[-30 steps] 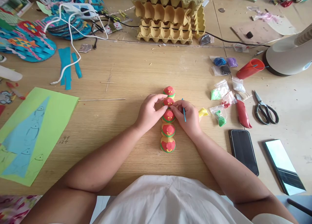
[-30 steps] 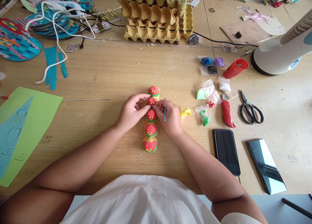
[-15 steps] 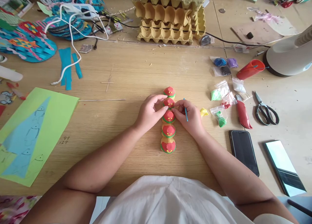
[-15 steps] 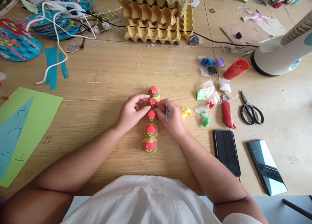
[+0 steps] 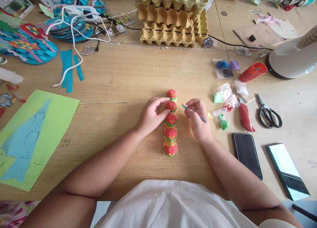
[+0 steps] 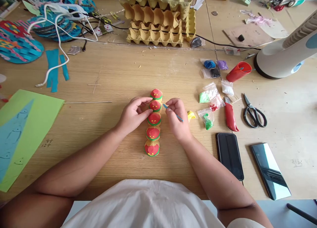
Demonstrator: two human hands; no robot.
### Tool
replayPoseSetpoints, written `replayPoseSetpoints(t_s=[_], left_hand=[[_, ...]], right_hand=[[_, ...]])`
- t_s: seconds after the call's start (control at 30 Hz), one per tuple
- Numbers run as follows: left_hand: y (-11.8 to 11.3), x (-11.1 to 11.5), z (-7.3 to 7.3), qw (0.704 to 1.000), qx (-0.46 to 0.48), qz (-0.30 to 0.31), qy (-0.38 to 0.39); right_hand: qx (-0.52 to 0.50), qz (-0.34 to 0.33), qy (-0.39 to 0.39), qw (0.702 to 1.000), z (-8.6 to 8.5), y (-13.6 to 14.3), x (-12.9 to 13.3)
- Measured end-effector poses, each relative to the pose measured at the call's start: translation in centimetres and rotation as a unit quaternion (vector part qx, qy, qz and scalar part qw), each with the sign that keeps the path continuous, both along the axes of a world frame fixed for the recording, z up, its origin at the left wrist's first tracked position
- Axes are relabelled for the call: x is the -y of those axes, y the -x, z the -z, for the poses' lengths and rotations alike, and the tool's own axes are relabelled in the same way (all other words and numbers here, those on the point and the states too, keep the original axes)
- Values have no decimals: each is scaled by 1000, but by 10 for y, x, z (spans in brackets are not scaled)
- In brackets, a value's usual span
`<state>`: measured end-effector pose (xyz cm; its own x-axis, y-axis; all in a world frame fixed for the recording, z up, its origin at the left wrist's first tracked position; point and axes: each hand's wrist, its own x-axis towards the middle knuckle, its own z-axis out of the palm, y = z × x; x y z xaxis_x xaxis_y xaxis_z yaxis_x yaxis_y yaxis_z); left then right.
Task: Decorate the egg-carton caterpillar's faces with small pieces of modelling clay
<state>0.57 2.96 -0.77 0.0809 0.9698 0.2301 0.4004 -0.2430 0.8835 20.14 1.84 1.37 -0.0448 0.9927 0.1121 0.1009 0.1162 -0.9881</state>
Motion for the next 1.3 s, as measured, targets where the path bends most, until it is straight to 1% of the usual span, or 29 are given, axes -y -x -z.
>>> replayPoseSetpoints(t_s=[0.07, 0.13, 0.23, 0.37, 0.5, 0.67, 0.93, 1.3], left_hand=[[0, -1, -1, 1000, -5, 5, -5], [0, -1, -1, 1000, -8, 13, -9], [1, -1, -2, 1000, -11, 22, -3], [1, 0, -2, 1000, -8, 27, 9], [0, 0, -2, 1000, -4, 25, 17], [1, 0, 0, 999, -6, 27, 17], [0, -1, 0, 999, -5, 31, 15], [0, 0, -1, 999, -12, 32, 11]], right_hand=[[-23, -24, 12, 999, 0, 0, 0], [-38, -34, 31, 998, 0, -1, 0], [-44, -15, 51, 998, -1, -3, -1], [-20, 3, 67, 998, -2, -6, -3], [-11, -16, 65, 998, 1, -6, -4], [-17, -34, 90, 995, 7, -2, -3], [-21, -36, 78, 996, 7, -1, -4], [-21, -59, 72, 995, 6, -2, -5]])
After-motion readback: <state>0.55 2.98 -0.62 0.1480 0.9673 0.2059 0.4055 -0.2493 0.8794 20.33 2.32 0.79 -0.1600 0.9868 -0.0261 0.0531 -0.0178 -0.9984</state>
